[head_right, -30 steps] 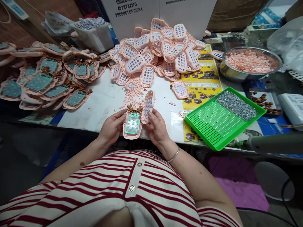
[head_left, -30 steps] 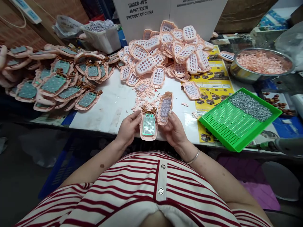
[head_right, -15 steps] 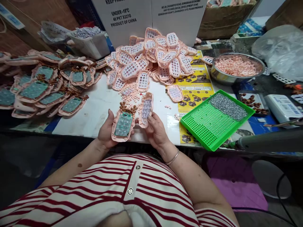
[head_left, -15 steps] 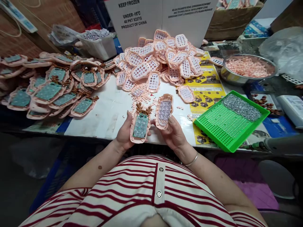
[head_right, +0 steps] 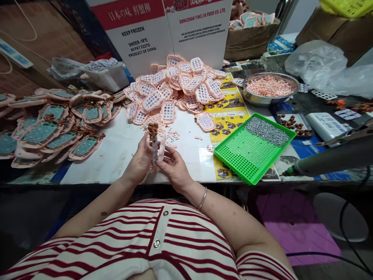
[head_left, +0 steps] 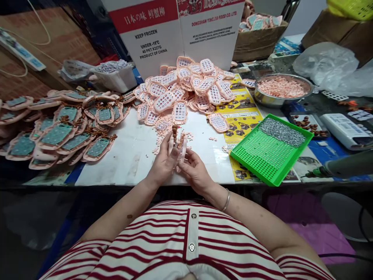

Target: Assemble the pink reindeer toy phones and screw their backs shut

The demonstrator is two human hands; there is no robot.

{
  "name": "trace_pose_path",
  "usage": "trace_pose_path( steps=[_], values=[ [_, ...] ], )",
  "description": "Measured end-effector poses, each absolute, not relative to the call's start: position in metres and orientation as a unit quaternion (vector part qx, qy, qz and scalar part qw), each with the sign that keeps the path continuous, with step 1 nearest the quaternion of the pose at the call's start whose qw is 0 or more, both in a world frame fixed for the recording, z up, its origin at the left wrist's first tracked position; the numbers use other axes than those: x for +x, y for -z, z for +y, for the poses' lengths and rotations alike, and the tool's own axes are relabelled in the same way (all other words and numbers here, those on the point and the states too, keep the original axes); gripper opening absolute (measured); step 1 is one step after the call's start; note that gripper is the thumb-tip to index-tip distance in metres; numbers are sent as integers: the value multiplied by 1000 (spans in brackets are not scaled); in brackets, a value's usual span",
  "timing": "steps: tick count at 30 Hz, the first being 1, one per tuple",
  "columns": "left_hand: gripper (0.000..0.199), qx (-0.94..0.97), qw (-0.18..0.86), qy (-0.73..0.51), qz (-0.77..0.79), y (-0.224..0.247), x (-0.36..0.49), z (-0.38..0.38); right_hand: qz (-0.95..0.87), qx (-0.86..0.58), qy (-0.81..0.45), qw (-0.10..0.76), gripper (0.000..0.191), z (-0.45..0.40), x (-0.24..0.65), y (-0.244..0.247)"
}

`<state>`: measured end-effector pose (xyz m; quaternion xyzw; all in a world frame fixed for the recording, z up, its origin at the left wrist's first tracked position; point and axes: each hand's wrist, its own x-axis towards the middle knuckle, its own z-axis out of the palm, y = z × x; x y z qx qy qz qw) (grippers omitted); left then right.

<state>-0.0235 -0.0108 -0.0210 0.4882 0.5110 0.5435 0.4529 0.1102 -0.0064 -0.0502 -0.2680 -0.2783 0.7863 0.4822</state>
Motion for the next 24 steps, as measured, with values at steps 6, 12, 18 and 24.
trace_pose_path(
  steps=[6, 12, 18, 24],
  values=[
    [98, 516, 440, -515, 525, 14, -11, -11, -299, -257, -779, 488, 64, -7, 109, 61],
    [83, 512, 450, -514, 521, 17, -10, -10, -332, -261, -770, 478, 70, -7, 111, 62],
    [52, 392, 582, -557, 444, 13, -20, -9, -343, -241, -785, 455, 62, -9, 121, 61],
    [53, 261, 735, -510, 362, 10, -32, -10, -519, -197, -752, 354, 54, -11, 135, 51]
  ],
)
